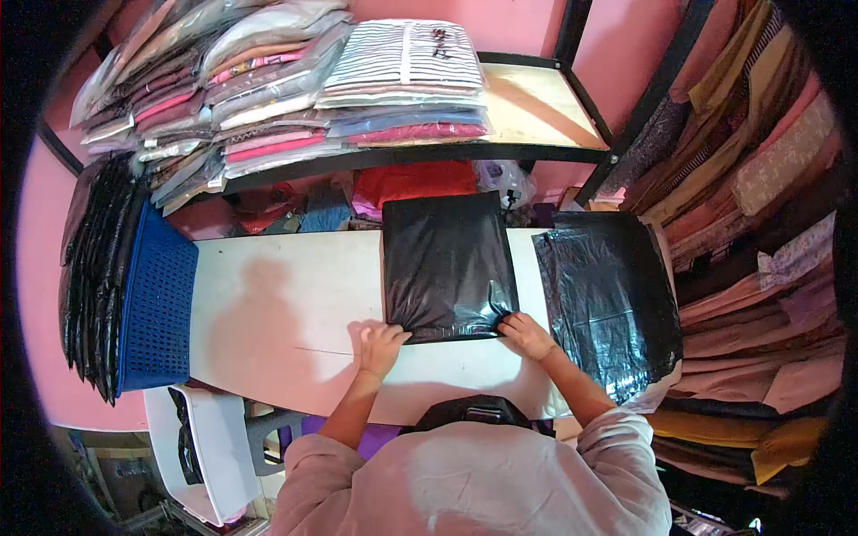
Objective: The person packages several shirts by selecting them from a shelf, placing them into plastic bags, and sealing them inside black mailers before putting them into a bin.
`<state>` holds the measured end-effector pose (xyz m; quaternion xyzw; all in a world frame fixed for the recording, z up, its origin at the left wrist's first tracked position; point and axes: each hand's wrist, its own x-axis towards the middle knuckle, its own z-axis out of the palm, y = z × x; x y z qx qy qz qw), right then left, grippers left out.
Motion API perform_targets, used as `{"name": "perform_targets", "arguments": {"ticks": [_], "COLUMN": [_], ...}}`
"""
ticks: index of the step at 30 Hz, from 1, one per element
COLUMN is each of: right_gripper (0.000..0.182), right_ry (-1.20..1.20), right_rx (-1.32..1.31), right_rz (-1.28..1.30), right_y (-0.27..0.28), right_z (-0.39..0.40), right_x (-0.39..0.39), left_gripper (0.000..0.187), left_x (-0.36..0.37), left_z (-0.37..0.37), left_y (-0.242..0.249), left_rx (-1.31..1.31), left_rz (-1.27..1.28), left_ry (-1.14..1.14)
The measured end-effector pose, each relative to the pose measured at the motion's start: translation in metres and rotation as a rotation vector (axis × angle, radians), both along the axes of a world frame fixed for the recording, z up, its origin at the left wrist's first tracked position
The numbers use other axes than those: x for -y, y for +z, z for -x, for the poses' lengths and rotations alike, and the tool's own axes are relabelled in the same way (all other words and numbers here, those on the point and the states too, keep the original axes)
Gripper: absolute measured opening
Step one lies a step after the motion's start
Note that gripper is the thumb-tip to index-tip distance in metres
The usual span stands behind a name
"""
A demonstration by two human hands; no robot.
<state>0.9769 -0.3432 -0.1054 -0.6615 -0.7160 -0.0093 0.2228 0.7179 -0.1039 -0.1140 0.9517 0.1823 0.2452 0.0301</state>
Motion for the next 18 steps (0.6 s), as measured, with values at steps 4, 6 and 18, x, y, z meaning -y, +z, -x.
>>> {"name": "perform_targets", "arguments": {"ticks": [4,6,18], "right_gripper": [0.034,0.036,0.014], "right_ry": [-0.039,-0.09,-0.432], "right_rx": [-0.159,-0.216,-0.488], "right_rz": [-0.011,-0.02,-0.365], "right_y": [0.015,0.015,0.058], "right_z": [0.006,0.01,-0.01], "right_x": [0.004,0.004,-0.019], "left_gripper": [0.028,0.029,0.007], "left_x": [0.001,-0.004,-0.019], "left_z": [0.006,0.007,-0.027], "left_y": [0.036,0.021,0.069], "left_rx": [0.001,0.033,0.365], "left_rz": [0.135,0.168,0.39], "left_ry": [-0.213,-0.224,0.025]}}
